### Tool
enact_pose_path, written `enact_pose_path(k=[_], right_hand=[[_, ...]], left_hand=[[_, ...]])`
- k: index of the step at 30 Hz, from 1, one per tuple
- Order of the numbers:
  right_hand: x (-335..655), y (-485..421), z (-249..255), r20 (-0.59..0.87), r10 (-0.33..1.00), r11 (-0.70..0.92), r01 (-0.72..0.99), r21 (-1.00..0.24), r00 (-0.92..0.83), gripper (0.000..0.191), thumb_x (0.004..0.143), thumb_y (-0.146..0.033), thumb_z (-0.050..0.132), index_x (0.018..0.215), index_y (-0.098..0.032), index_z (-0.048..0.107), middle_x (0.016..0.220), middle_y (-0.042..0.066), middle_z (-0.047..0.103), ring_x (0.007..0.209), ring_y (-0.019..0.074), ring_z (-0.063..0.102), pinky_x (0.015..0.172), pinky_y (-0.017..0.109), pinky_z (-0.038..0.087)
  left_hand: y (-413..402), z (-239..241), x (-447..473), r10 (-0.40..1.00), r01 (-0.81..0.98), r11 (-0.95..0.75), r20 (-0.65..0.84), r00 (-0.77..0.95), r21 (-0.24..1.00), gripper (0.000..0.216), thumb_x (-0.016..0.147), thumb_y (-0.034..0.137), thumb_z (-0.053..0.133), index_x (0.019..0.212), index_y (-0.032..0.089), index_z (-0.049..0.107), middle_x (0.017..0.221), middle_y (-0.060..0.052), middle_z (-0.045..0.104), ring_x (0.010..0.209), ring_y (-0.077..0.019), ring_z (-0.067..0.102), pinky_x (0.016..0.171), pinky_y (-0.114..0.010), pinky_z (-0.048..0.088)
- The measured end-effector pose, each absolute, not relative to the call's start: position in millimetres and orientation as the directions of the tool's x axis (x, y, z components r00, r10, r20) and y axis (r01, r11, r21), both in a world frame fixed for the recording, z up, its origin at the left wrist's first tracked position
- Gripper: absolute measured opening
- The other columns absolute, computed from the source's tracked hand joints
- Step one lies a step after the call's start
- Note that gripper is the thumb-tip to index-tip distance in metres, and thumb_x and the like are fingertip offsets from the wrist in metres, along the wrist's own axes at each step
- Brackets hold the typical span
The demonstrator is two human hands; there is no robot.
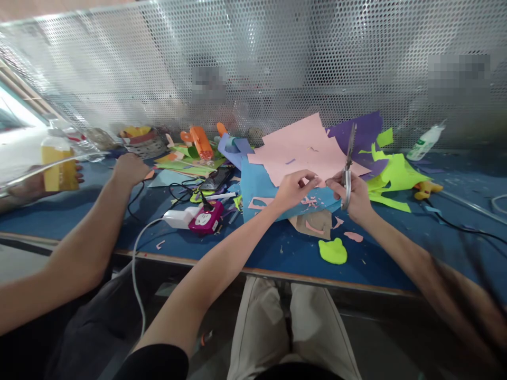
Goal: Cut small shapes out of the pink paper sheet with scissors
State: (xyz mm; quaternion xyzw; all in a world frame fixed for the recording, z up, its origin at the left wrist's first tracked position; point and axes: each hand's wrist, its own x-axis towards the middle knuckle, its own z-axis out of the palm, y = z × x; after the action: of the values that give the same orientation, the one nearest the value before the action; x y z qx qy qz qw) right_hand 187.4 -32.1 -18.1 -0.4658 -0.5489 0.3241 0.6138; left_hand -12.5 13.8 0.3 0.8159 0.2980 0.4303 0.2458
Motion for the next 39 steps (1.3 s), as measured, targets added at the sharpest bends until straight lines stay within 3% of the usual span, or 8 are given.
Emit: enact_pose_path(k=[10,15,20,23,27,32,39], right_hand=[[184.6,-32.5,-17.5,0.381,0.912,0.378,0.051,-0.924,0.15,0.028,0.073,-0.031,0.09,0.086,-0.026,0.065,0.079,-0.003,0.072,0.064,0.0135,0.062,0.057,0.028,0.049],[184.3,-32.1,-17.8,0.366,0.919,0.363,0.047,-0.931,0.147,0.026,0.073,-0.029,0.09,0.085,-0.027,0.067,0.079,-0.003,0.072,0.068,0.015,0.065,0.058,0.027,0.05],[182.4,-35.5,-11.8,0.35,0.924,0.352,0.016,-0.936,0.154,0.034,0.065,-0.033,0.093,0.082,-0.024,0.066,0.072,-0.002,0.07,0.057,0.0118,0.055,0.052,0.026,0.044],[184.6,-37.1,-8.4,0.351,0.932,0.347,0.055,-0.936,0.086,0.027,0.074,-0.038,0.087,0.079,-0.023,0.067,0.07,-0.002,0.068,0.054,0.0106,0.05,0.051,0.026,0.04],[195.1,-35.3,-7.2,0.314,0.945,0.325,0.154,-0.933,-0.094,0.027,0.084,-0.049,0.075,0.077,-0.024,0.069,0.075,-0.003,0.067,0.061,0.0122,0.055,0.06,0.027,0.048],[210.7,-32.2,-8.8,0.255,0.947,0.307,0.324,-0.895,-0.196,0.022,0.083,-0.043,0.078,0.083,-0.023,0.069,0.072,-0.005,0.059,0.067,0.0125,0.054,0.062,0.024,0.046],[222.3,-31.6,-5.9,0.205,0.915,0.341,0.395,-0.853,-0.348,0.039,0.084,-0.056,0.076,0.081,-0.021,0.061,0.067,-0.005,0.047,0.061,0.0126,0.042,0.058,0.028,0.033]], left_hand=[[11.0,6.0,-15.3,0.692,0.255,-0.694,0.527,0.493,0.674,0.039,0.102,0.056,0.054,0.096,0.019,0.068,0.093,-0.006,0.074,0.062,-0.0115,0.054,0.06,-0.028,0.045],[11.2,5.3,-12.6,0.687,0.205,-0.679,0.513,0.515,0.705,0.04,0.1,0.059,0.057,0.099,0.02,0.068,0.103,-0.008,0.072,0.064,-0.0108,0.053,0.06,-0.028,0.047],[10.6,2.4,-11.5,0.722,0.151,-0.629,0.501,0.478,0.763,0.042,0.1,0.061,0.056,0.101,0.019,0.064,0.104,-0.008,0.072,0.065,-0.0103,0.056,0.062,-0.028,0.05],[11.8,-1.1,-11.1,0.736,0.046,-0.568,0.482,0.475,0.822,0.041,0.103,0.061,0.05,0.105,0.02,0.056,0.104,-0.008,0.073,0.059,-0.008,0.052,0.06,-0.027,0.05],[16.7,-4.3,-9.6,0.756,0.026,-0.564,0.504,0.418,0.825,0.042,0.103,0.062,0.05,0.111,0.02,0.054,0.099,-0.007,0.074,0.064,-0.0089,0.056,0.063,-0.025,0.05],[17.2,-0.8,-10.6,0.767,0.041,-0.567,0.509,0.389,0.823,0.048,0.101,0.065,0.051,0.104,0.018,0.061,0.094,-0.008,0.075,0.071,-0.0114,0.061,0.065,-0.026,0.05],[10.2,6.6,-12.5,0.726,-0.06,-0.563,0.528,0.441,0.825,0.049,0.097,0.065,0.06,0.091,0.017,0.062,0.084,-0.008,0.075,0.069,-0.0122,0.061,0.067,-0.027,0.049]])
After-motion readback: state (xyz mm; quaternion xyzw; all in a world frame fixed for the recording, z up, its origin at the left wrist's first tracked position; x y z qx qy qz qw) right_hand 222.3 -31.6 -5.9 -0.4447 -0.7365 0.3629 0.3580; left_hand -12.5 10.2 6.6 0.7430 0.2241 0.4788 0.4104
